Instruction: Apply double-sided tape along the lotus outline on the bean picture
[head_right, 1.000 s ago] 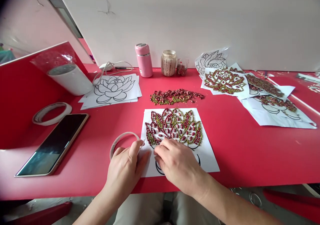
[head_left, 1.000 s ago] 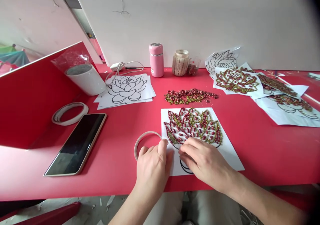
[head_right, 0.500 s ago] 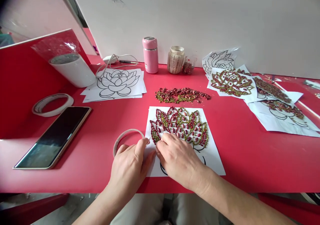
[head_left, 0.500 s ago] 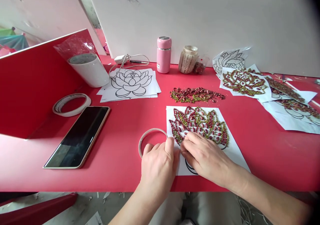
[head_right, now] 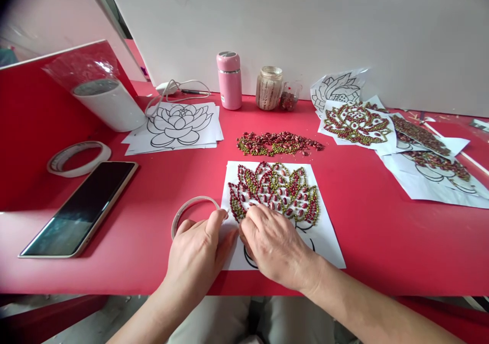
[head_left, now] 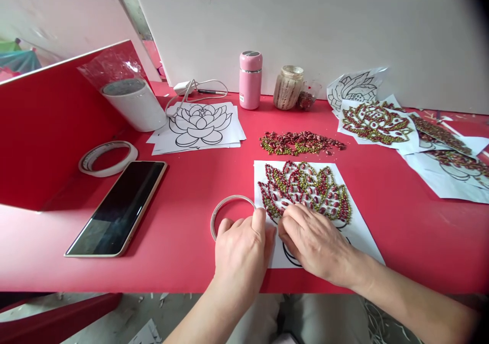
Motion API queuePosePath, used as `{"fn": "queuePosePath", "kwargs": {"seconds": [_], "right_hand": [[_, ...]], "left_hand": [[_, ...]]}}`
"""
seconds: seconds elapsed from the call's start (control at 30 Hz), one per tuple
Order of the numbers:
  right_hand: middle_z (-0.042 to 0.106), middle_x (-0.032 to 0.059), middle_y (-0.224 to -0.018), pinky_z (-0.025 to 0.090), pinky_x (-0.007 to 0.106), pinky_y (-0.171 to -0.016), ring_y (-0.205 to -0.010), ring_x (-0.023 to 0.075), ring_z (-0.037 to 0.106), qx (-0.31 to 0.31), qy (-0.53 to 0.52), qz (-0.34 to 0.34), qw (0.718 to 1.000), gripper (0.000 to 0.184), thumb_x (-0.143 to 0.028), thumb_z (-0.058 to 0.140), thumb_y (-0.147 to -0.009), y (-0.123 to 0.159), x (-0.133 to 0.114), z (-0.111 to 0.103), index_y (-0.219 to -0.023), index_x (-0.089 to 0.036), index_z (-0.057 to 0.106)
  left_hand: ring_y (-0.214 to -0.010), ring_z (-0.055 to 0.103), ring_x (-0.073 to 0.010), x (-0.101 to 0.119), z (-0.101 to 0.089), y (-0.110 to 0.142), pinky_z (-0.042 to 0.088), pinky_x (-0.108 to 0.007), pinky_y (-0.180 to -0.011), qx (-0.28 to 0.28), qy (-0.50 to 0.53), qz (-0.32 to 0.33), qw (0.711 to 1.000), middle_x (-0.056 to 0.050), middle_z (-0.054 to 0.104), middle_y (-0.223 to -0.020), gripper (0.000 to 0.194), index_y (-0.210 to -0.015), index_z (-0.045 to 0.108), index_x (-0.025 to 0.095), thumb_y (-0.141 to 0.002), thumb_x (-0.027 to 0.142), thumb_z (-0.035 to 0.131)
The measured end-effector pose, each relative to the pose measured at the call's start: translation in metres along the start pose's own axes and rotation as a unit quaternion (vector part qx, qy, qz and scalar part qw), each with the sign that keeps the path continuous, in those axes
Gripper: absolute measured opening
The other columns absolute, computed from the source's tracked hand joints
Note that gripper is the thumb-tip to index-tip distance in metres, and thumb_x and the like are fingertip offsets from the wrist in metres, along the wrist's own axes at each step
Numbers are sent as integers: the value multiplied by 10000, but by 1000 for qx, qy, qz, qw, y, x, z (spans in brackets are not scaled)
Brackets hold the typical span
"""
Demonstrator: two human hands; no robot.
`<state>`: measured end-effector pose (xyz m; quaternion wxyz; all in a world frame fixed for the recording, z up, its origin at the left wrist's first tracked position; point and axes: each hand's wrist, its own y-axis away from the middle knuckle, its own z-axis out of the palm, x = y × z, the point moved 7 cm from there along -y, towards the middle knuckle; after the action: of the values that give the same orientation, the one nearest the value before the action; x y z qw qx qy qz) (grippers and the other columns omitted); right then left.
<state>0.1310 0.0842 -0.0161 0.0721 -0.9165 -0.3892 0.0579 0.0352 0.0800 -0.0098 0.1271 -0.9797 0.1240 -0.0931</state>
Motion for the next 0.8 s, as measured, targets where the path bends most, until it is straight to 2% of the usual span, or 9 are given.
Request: {"fn": "queuePosePath", "kwargs": {"seconds": [0.13,0.2,0.33,0.47,0.57,0.63,0.7,0.77,0.8], "right_hand": [[441,38,-778,361,309,-653,-742,186,429,25,-63,16,998,155,-143,347,-873,8,8,-7,-760,-176,446],[435,29,-777,360,298,-651,-727,168,427,39,-127,41,990,160,-163,334,-892,14,15,-14,-762,-181,425],[397,6,-771,367,258,-621,-689,132,411,81,-305,115,942,155,-205,331,-912,31,36,-29,-764,-195,378],[385,9,-804,366,244,-605,-708,131,398,146,-428,227,862,149,-282,370,-917,60,68,-34,-796,-204,407],[377,7,-797,369,242,-615,-722,131,390,252,-515,292,765,139,-318,439,-891,86,98,-41,-813,-204,458],[345,-6,-744,364,229,-588,-673,116,361,336,-556,312,693,152,-303,503,-851,105,117,-51,-753,-192,469],[315,-16,-712,360,215,-555,-636,104,335,397,-577,328,634,183,-280,549,-808,127,133,-63,-688,-179,454],[308,-19,-707,363,208,-528,-613,95,330,433,-574,348,602,180,-271,560,-783,152,145,-75,-677,-179,447],[311,-18,-707,372,213,-524,-606,93,342,441,-560,360,602,175,-281,547,-787,167,150,-80,-684,-185,444]], "left_hand": [[-497,538,-156,0,-1,0,309,-290,-559,1,-4,-1,1000,51,569,-529,76,-850,468,178,-822,233,426],[-499,537,-155,0,-1,0,307,-287,-555,4,-5,-1,1000,54,567,-527,75,-849,467,180,-820,239,430],[-493,533,-151,0,0,1,310,-283,-553,9,-14,3,1000,52,562,-521,75,-844,468,182,-814,242,436],[-477,528,-149,-1,1,2,321,-282,-551,20,-18,9,1000,50,553,-504,95,-846,468,181,-828,256,414],[-470,532,-147,-1,1,3,335,-280,-559,35,-24,21,999,54,541,-493,117,-869,462,178,-841,273,400],[-463,534,-143,-2,0,3,344,-275,-562,46,-31,31,998,58,535,-487,132,-879,458,178,-848,287,390],[-453,534,-139,-2,-1,3,350,-270,-560,58,-41,41,997,58,535,-485,158,-891,457,175,-859,303,371],[-440,529,-138,-1,-3,2,356,-266,-555,66,-57,49,995,58,528,-470,192,-904,460,171,-870,320,343],[-437,528,-141,-1,-3,2,360,-266,-555,66,-66,52,994,60,522,-457,207,-911,463,171,-874,325,330]]}}
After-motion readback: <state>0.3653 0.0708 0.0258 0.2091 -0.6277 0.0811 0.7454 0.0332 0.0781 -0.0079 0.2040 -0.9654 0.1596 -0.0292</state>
